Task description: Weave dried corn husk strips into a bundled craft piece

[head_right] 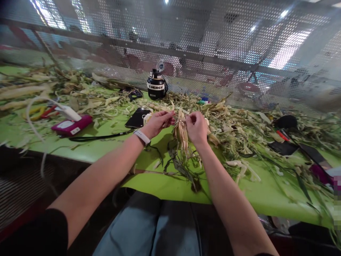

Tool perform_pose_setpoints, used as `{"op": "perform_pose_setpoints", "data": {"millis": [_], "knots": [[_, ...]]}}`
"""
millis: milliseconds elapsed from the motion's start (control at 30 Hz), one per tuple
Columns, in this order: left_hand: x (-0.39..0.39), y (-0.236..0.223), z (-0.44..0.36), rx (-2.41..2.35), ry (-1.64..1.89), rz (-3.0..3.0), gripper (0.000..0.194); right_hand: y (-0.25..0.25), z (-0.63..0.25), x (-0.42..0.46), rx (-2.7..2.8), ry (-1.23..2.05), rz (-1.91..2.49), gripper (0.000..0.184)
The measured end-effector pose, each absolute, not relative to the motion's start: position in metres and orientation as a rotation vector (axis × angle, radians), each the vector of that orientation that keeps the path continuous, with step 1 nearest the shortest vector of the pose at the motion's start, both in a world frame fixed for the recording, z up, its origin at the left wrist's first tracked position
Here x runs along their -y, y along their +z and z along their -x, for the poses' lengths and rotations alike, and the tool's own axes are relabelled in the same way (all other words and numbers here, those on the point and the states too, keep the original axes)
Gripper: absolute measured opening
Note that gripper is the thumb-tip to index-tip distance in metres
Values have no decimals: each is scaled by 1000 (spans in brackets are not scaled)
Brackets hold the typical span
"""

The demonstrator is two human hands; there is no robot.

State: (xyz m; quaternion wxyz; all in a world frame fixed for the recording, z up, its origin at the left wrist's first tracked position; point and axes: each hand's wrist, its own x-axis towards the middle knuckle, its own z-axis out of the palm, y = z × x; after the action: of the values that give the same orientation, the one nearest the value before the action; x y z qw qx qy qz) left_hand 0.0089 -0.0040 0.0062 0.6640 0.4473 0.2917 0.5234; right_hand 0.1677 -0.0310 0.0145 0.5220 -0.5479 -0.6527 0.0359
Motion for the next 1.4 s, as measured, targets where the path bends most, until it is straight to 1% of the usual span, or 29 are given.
{"op": "perform_pose_setpoints", "data": {"millis": [67, 100, 167, 267, 333, 533, 633, 867, 1200, 1400], "knots": [[3, 3, -9, -617, 1204, -999, 19, 18, -165, 37, 1538, -98, 1257, 15], [2, 1, -10, -601, 1209, -1013, 19, 19, -163, 40, 1553, -127, 1237, 16], [1, -1, -11, -590, 1228, -1050, 15, 18, -156, 44, 1650, -67, 1232, 20], [1, -3, -14, -593, 1265, -1091, 10, 13, -147, 46, 1805, 164, 1293, 22], [1, -2, -15, -595, 1272, -1133, 10, 9, -143, 44, 1812, 325, 1334, 23], [4, 0, -16, -518, 1242, -1190, 17, 4, -138, 37, 1589, 906, 1159, 33], [3, 0, -16, -505, 1231, -1207, 18, 3, -136, 35, 1509, 1034, 1136, 38], [4, -1, -13, -585, 1225, -1241, 19, 1, -139, 40, 1576, 1168, 1077, 42], [8, 7, -10, -615, 1242, -1141, 10, 0, -138, 43, 1709, 1232, 1065, 35], [4, 4, -10, -554, 1219, -1021, 13, 4, -141, 43, 1695, 1229, 1095, 28]]}}
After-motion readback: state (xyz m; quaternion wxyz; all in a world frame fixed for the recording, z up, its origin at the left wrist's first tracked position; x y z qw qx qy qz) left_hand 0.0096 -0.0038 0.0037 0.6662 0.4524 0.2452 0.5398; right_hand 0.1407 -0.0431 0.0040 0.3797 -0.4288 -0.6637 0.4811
